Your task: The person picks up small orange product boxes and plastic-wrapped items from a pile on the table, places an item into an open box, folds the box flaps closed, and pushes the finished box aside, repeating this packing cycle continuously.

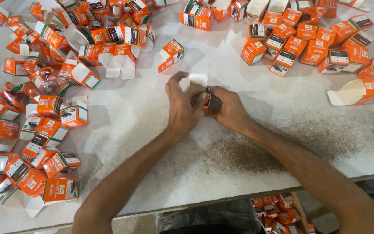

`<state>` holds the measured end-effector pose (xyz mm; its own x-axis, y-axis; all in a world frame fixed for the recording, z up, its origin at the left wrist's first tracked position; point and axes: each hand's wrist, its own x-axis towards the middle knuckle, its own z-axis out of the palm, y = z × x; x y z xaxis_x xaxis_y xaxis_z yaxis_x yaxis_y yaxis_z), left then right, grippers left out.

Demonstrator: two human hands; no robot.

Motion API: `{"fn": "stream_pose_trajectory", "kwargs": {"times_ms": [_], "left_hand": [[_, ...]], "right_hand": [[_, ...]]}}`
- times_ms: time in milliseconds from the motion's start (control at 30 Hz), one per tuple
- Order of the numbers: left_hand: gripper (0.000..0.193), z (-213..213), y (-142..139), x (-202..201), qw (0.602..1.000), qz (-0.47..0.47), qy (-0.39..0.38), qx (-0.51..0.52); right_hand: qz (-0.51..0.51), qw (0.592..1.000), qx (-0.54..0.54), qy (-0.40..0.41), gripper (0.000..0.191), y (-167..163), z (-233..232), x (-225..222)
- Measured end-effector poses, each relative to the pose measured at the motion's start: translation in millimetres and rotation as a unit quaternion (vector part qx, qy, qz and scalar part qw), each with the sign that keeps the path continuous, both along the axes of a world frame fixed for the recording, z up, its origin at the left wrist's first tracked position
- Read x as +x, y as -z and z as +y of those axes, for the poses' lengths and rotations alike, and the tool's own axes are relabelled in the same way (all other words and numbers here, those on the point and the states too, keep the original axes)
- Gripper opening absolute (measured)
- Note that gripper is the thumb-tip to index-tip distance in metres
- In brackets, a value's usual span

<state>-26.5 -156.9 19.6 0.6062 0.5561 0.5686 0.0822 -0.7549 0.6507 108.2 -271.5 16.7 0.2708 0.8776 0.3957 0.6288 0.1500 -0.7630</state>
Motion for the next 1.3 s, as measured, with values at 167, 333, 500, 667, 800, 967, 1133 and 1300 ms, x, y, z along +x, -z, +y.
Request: {"fn": "stream_pose_trajectory", "kwargs": {"times_ms": [167, 333, 500, 667, 800, 967, 1133, 1300], "left_hand": [[0.059, 26, 7, 9, 0.940, 0.094, 0.039, -0.325], [0.031, 28, 18, 18, 0.948, 0.067, 0.048, -0.306], [0.026, 42, 9, -1, 0.852, 0.035, 0.196, -0.485], [0.022, 58, 4, -13, 0.792, 0.015, 0.230, -0.566], [0.013, 53, 9, 1, 0.860, 0.078, 0.184, -0.469], [0.013, 40, 15, -2, 0.877, 0.020, 0.158, -0.453], [0.018, 25, 13, -12, 0.936, 0.026, 0.115, -0.332], [0.028, 16, 0, -18, 0.997, -0.017, 0.071, -0.027]], "right_hand": [[0.046, 0.999, 0.000, 0.001, 0.067, 3, -2, -5], [0.071, 0.997, 0.012, 0.007, 0.065, 11, -1, -6], [-0.177, 0.980, 0.092, 0.018, 0.054, 14, -1, -7], [-0.278, 0.957, 0.071, 0.041, 0.058, 15, -2, -10], [-0.071, 0.996, -0.023, 0.057, 0.058, 16, -6, -10], [-0.169, 0.985, 0.007, 0.038, 0.059, 8, -13, -12], [-0.258, 0.965, -0.036, -0.006, 0.070, -9, -16, -14], [-0.246, 0.968, -0.042, 0.039, 0.068, -4, -10, -19]]}}
